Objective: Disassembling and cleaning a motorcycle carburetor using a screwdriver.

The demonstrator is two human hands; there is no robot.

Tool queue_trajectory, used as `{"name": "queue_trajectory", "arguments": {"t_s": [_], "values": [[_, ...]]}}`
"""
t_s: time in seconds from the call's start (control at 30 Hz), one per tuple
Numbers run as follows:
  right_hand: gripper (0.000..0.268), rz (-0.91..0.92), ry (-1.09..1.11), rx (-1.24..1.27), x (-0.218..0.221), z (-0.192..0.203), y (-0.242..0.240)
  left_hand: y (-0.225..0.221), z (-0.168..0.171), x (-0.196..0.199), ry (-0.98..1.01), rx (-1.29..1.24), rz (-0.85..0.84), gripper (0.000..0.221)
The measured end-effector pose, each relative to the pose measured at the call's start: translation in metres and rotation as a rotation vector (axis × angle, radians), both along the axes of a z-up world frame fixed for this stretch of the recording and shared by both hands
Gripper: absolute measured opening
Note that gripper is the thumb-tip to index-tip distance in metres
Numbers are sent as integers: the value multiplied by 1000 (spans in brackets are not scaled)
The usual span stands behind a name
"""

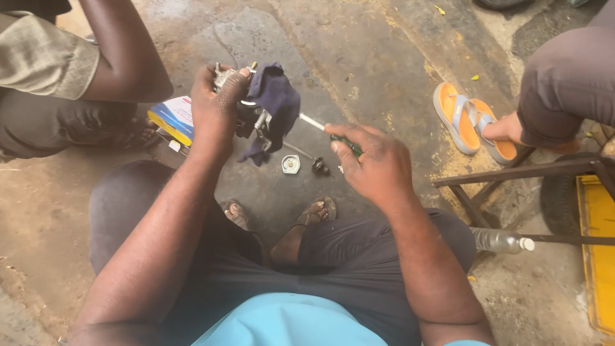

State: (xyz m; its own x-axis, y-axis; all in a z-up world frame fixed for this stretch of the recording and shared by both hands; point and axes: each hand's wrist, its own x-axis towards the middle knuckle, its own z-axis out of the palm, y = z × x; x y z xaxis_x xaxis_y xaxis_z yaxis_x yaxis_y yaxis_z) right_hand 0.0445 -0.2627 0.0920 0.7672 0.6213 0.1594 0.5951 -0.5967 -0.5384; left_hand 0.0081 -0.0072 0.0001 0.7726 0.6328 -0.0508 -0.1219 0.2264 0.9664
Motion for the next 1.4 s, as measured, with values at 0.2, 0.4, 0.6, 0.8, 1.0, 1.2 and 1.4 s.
{"name": "queue_trajectory", "arguments": {"t_s": [0.2,0.4,0.6,0.8,1.0,1.2,1.4], "values": [[25,64,-65,-18,-15,-14,-1,-4,4,0,67,-136,0,33],[29,105,552,149,3,-36,-6,8,-23,4,-92,-189,34,33],[26,-94,40,-100,3,-16,-1,-3,12,4,162,-108,-31,38],[25,58,-356,40,-3,-36,-3,6,-8,9,285,-182,-139,38],[24,76,-186,8,-7,-28,6,7,-18,6,155,-251,-229,37],[25,66,-56,131,6,-15,-10,1,5,5,243,-223,-171,31],[29,-1,205,85,7,4,-9,8,3,2,22,-404,-133,31]]}}
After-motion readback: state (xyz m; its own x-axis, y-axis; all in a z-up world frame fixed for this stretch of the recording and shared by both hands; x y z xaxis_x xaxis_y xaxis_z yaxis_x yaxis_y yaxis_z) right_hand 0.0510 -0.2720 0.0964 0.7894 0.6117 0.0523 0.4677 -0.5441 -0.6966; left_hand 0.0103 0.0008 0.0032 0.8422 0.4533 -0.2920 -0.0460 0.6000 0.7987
